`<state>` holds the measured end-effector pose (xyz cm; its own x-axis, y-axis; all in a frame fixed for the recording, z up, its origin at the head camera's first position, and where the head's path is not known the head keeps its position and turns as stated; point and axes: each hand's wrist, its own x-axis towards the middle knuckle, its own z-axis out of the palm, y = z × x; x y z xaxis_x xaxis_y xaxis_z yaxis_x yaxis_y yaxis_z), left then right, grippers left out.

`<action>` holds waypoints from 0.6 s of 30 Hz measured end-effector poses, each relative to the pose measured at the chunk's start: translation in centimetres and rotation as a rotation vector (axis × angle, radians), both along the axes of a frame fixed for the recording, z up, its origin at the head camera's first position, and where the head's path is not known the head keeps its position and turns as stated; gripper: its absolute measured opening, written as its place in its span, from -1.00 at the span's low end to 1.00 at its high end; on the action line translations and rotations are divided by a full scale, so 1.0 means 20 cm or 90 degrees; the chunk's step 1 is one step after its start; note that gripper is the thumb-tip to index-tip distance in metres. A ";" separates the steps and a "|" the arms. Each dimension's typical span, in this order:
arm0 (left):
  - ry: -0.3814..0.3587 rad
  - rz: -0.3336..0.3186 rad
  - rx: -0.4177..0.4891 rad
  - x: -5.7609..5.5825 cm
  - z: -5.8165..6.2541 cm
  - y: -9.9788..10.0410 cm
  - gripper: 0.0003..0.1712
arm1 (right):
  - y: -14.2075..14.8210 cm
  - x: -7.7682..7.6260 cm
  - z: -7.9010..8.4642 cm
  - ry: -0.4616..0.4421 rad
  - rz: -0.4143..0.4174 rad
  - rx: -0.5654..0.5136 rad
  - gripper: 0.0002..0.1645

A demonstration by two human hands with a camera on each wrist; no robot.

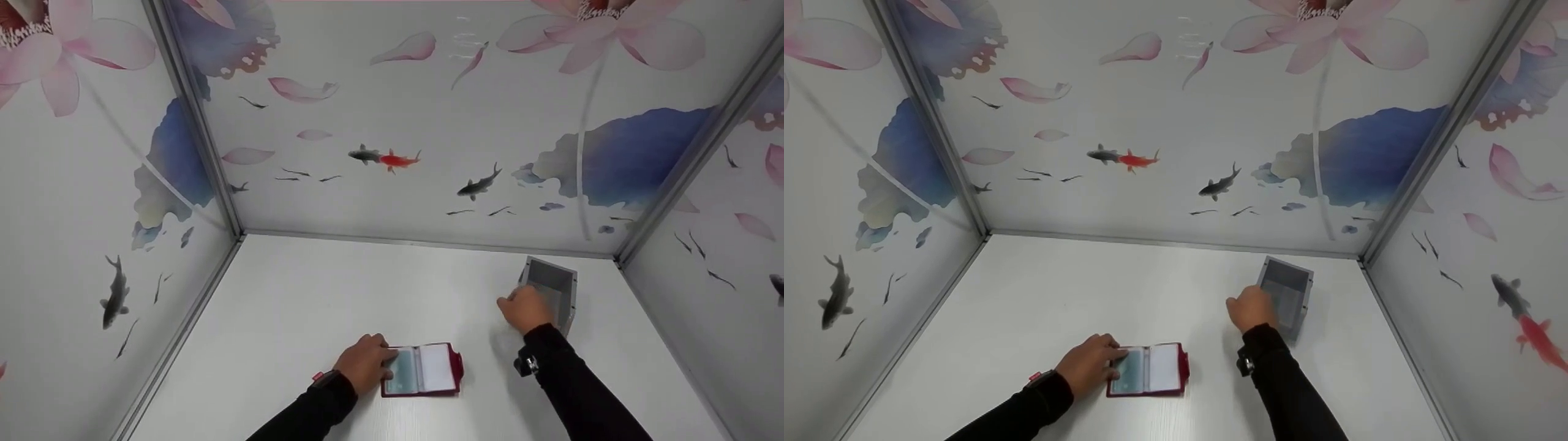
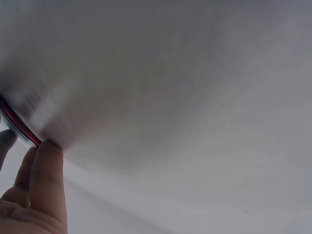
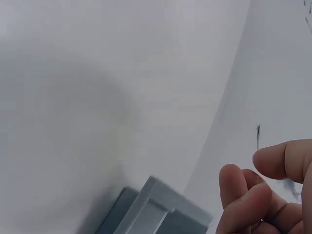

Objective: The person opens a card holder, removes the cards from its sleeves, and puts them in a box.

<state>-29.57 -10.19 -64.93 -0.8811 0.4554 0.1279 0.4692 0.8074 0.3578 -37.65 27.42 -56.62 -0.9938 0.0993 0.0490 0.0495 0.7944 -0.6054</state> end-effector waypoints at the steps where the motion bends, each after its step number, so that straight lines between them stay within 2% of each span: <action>1: -0.003 0.001 -0.002 0.00 0.00 0.00 -0.52 | -0.03 0.01 0.00 0.000 0.010 -0.004 -0.66; 2: -0.007 0.003 -0.004 0.00 0.00 0.00 -0.52 | -0.07 0.03 0.01 0.000 0.023 -0.010 -0.67; 3: -0.019 0.007 -0.008 0.01 0.03 0.01 -0.52 | -0.11 0.05 0.01 -0.002 0.033 -0.019 -0.68; 8: -0.025 0.012 -0.024 0.01 0.03 0.01 -0.52 | -0.31 0.15 0.03 -0.009 0.071 -0.069 -0.66; 11: -0.024 0.012 -0.018 0.02 0.04 0.01 -0.52 | -0.42 0.21 0.02 -0.010 0.111 -0.086 -0.65; 14: -0.027 0.010 -0.008 0.02 0.04 0.01 -0.51 | -0.52 0.26 0.00 -0.009 0.158 -0.083 -0.66; 18: -0.030 0.012 -0.011 0.01 0.05 0.01 -0.48 | -0.64 0.32 -0.04 -0.013 0.226 -0.046 -0.74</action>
